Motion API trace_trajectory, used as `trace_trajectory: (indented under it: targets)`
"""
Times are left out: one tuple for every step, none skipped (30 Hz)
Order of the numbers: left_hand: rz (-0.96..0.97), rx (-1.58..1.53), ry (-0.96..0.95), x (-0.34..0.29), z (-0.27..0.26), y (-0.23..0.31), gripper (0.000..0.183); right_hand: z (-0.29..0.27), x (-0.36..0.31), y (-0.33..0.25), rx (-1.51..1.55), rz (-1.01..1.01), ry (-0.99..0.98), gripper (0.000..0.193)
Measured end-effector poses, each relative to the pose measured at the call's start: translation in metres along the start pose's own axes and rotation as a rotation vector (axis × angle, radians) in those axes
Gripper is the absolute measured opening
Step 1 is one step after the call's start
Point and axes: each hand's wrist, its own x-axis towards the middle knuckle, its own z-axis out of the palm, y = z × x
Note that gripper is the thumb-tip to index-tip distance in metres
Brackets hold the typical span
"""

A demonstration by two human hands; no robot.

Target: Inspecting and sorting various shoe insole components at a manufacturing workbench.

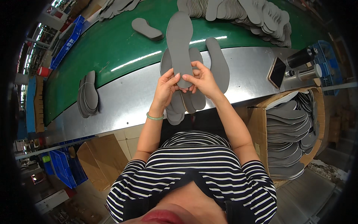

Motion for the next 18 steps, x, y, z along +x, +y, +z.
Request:
trace_trajectory:
  targets:
    - [0.0, 0.0, 0.0, -0.001, 0.0, 0.001, 0.031, 0.0, 0.0, 0.001, 0.0, 0.0, 0.0, 0.039]
    - [-0.02, 0.01, 0.012, -0.002, -0.001, 0.003, 0.03, -0.001, 0.0, 0.003, 0.002, 0.008, -0.036, 0.043]
    - [-0.039, 0.02, 0.022, -0.002, -0.001, 0.004, 0.03, -0.001, 0.0, 0.005, 0.002, 0.014, -0.07, 0.046]
    - [-0.04, 0.02, 0.021, -0.002, -0.002, 0.005, 0.03, -0.002, -0.001, 0.009, 0.002, 0.014, -0.069, 0.046]
    - [-0.036, 0.049, 0.04, -0.002, -0.002, 0.006, 0.028, -0.003, -0.001, 0.015, -0.006, -0.034, -0.112, 0.05]
    - [-0.031, 0.079, 0.06, -0.002, -0.003, 0.006, 0.025, -0.002, -0.002, 0.016, -0.012, -0.082, -0.157, 0.055]
    - [-0.032, 0.079, 0.059, -0.002, -0.003, 0.006, 0.025, -0.002, -0.005, 0.017, -0.012, -0.082, -0.156, 0.055]
    - [-0.013, 0.088, 0.064, -0.004, -0.002, 0.004, 0.026, -0.002, -0.009, 0.017, 0.024, -0.057, -0.177, 0.058]
    - [0.006, 0.097, 0.07, -0.005, -0.001, 0.003, 0.027, -0.002, -0.011, 0.016, 0.06, -0.031, -0.199, 0.061]
    - [0.004, 0.097, 0.069, -0.006, 0.001, 0.003, 0.027, -0.003, -0.011, 0.014, 0.061, -0.03, -0.197, 0.061]
    - [0.009, 0.139, 0.059, -0.007, 0.003, 0.003, 0.031, -0.005, -0.013, 0.012, 0.08, -0.022, -0.21, 0.061]
    - [0.014, 0.181, 0.051, -0.008, 0.005, 0.005, 0.035, -0.007, -0.014, 0.009, 0.101, -0.012, -0.225, 0.06]
    - [0.012, 0.18, 0.05, -0.009, 0.005, 0.009, 0.035, -0.011, -0.016, 0.007, 0.102, -0.011, -0.223, 0.06]
    - [0.013, 0.208, 0.064, -0.01, 0.002, 0.017, 0.039, -0.016, -0.02, 0.005, 0.105, -0.019, -0.217, 0.064]
    - [0.016, 0.236, 0.082, -0.014, -0.003, 0.023, 0.043, -0.02, -0.025, 0.003, 0.107, -0.026, -0.215, 0.067]
    - [0.015, 0.234, 0.088, -0.014, -0.014, 0.029, 0.043, -0.024, -0.031, 0.001, 0.108, -0.021, -0.219, 0.067]
    - [0.137, 0.456, 0.218, -0.013, -0.03, 0.036, 0.05, -0.027, -0.038, -0.001, -0.048, 0.035, -0.191, 0.074]
    - [0.264, 0.678, 0.349, -0.012, -0.044, 0.042, 0.057, -0.033, -0.044, -0.004, -0.206, 0.085, -0.163, 0.082]
